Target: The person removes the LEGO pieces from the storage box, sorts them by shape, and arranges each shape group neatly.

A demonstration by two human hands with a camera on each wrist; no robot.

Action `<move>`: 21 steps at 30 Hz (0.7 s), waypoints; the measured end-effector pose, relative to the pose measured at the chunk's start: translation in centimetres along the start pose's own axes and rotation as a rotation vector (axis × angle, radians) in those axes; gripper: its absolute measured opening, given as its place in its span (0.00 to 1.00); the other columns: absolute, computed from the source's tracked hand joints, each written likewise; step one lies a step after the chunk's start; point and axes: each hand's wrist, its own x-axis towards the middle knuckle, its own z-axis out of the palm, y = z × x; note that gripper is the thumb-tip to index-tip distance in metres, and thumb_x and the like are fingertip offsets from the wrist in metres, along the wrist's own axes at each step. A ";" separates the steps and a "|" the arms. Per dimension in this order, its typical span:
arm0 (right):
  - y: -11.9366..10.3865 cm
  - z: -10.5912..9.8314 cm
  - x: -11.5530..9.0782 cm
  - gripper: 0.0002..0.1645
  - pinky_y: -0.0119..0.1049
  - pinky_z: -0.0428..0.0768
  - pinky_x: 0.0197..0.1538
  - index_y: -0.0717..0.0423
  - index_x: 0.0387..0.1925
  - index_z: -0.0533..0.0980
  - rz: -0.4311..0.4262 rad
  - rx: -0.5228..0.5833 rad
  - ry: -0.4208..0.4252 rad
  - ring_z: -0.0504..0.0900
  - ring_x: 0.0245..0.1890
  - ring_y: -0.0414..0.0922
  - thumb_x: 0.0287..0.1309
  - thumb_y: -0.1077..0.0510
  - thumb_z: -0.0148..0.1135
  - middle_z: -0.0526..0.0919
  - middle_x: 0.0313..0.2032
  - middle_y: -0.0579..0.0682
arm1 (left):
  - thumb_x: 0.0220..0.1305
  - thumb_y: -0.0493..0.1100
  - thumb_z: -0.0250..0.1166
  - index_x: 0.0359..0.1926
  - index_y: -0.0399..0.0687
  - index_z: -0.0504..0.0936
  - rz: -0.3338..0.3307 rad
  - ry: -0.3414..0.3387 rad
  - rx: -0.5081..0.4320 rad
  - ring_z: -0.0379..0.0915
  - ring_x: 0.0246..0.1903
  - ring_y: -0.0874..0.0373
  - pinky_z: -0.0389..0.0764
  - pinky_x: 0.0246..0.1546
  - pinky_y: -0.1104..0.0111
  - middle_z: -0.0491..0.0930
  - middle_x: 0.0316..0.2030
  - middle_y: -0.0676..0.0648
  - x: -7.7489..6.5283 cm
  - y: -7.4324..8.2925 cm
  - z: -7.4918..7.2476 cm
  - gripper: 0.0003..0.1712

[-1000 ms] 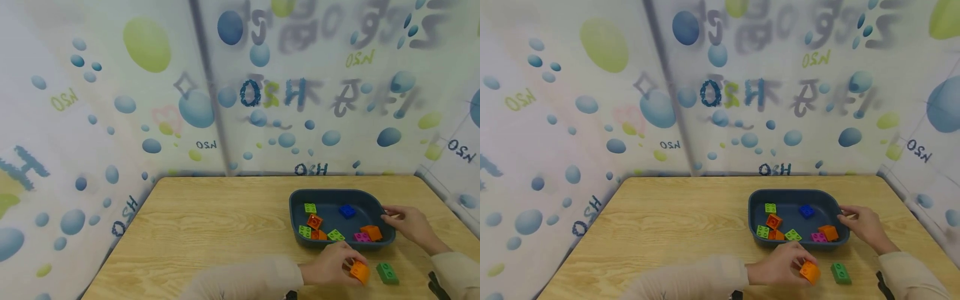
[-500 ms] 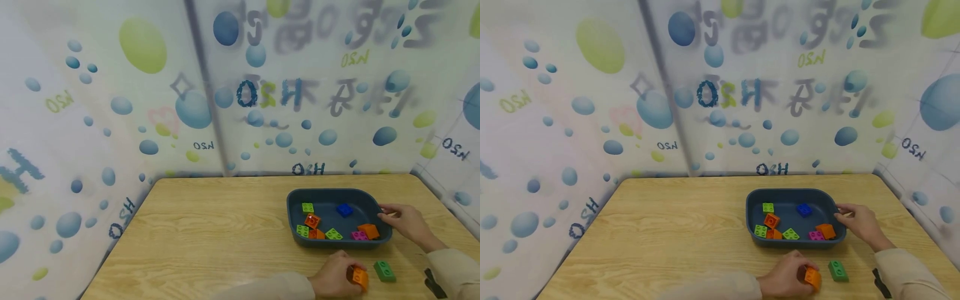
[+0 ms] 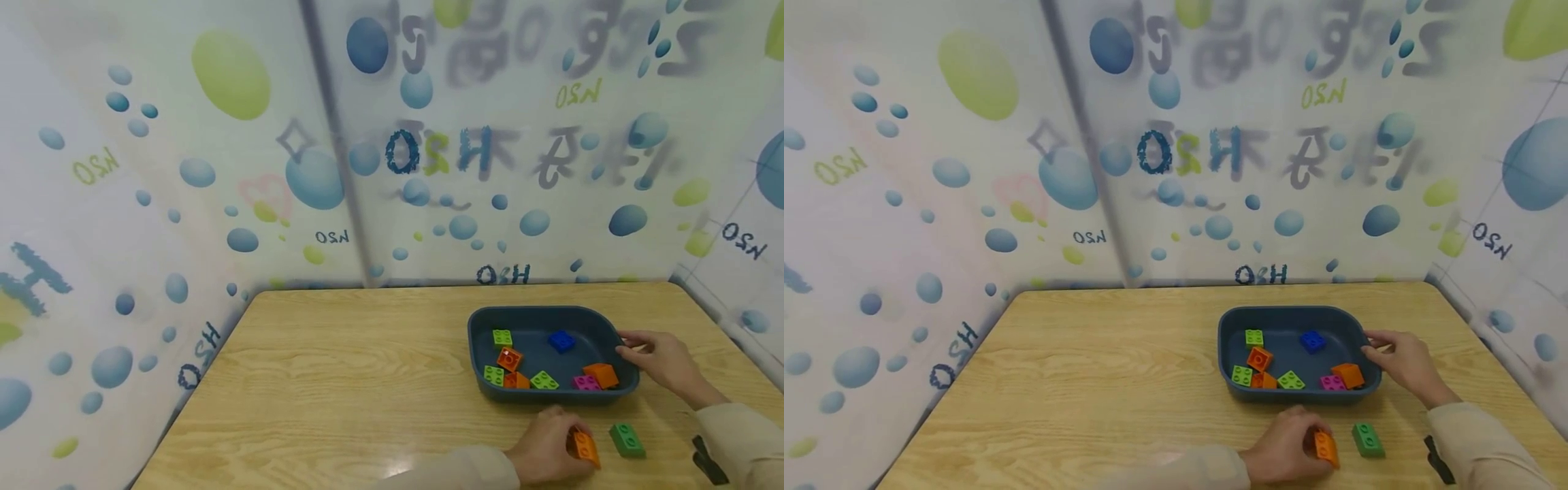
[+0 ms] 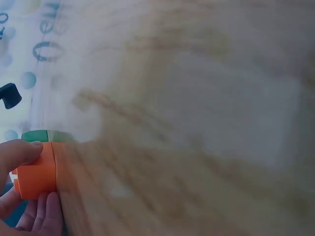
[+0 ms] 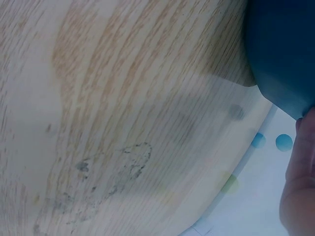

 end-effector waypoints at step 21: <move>-0.1 -0.1 0.1 0.24 0.30 0.73 0.22 0.76 0.45 0.71 0.019 -0.008 -0.003 0.76 0.25 0.48 0.55 0.57 0.58 0.78 0.32 0.65 | 0.45 0.52 0.70 0.41 0.59 0.77 -0.042 0.032 -0.025 0.61 0.30 0.74 0.62 0.31 0.84 0.68 0.31 0.65 0.3 0.4 -0.2 0.19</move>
